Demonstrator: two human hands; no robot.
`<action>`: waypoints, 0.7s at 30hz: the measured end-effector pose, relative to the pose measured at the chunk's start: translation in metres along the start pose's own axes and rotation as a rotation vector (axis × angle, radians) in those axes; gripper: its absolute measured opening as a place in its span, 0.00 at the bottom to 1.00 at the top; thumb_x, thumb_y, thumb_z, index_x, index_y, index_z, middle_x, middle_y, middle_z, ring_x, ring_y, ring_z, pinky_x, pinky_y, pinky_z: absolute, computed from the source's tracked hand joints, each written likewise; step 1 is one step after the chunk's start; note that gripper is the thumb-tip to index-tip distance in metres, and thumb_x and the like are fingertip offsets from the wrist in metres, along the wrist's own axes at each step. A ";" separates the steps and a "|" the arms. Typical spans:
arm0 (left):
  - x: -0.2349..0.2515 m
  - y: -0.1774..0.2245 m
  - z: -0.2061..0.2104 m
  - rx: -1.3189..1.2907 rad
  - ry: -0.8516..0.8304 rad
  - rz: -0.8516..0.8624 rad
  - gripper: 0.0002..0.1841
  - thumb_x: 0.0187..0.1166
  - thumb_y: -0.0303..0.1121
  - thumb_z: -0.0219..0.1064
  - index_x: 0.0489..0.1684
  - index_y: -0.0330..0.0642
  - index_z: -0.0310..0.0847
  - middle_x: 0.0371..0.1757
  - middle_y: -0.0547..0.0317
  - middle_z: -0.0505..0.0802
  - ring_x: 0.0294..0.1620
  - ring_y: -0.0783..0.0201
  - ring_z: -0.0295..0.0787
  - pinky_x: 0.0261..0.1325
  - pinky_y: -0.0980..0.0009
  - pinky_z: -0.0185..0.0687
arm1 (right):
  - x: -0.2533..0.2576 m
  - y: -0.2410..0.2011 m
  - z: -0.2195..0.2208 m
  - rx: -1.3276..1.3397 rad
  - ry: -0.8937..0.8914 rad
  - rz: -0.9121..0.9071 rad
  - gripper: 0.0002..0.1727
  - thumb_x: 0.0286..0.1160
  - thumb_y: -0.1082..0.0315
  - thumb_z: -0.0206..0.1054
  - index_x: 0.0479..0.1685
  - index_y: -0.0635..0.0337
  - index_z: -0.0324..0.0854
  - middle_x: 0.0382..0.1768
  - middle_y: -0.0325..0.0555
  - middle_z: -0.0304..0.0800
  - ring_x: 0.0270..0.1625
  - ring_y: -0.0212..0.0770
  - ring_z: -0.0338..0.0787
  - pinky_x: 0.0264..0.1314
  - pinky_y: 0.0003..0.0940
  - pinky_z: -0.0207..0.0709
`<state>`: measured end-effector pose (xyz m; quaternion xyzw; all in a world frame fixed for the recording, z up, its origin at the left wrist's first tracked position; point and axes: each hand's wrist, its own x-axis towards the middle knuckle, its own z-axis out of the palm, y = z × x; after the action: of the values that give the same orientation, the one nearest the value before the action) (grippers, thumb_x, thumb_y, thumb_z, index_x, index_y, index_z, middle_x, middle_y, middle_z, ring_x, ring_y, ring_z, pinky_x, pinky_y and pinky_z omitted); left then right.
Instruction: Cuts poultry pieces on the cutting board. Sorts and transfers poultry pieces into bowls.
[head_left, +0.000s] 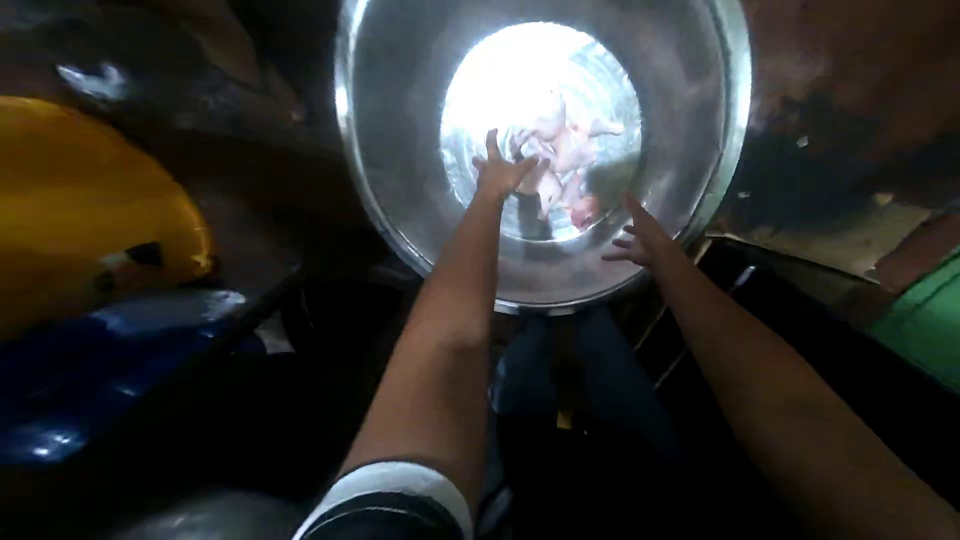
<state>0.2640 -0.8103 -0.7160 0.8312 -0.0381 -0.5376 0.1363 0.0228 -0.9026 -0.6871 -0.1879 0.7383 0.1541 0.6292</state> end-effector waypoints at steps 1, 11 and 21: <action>0.017 0.006 0.002 0.022 -0.013 0.030 0.55 0.72 0.54 0.77 0.98 0.56 0.40 0.90 0.18 0.51 0.84 0.21 0.60 0.77 0.31 0.67 | 0.017 0.004 0.004 0.010 -0.009 0.025 0.54 0.80 0.34 0.61 0.97 0.44 0.31 0.94 0.61 0.44 0.88 0.71 0.59 0.70 0.75 0.73; 0.131 0.001 0.064 0.156 -0.016 0.078 0.60 0.62 0.67 0.78 0.98 0.73 0.39 0.91 0.21 0.49 0.82 0.23 0.61 0.73 0.31 0.68 | 0.141 0.024 0.047 0.213 -0.078 -0.028 0.54 0.74 0.28 0.61 0.96 0.31 0.33 0.81 0.59 0.68 0.72 0.61 0.79 0.60 0.63 0.82; 0.112 -0.019 0.112 -0.061 -0.245 0.211 0.68 0.57 0.48 0.89 0.99 0.64 0.34 0.87 0.21 0.56 0.77 0.30 0.72 0.67 0.43 0.83 | 0.163 -0.068 0.063 0.018 -0.229 -0.188 0.46 0.76 0.26 0.57 0.90 0.41 0.56 0.72 0.54 0.80 0.65 0.55 0.87 0.58 0.57 0.86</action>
<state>0.2087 -0.8368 -0.8632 0.7462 -0.1250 -0.6187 0.2115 0.0872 -0.9466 -0.8573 -0.2321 0.6422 0.1083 0.7225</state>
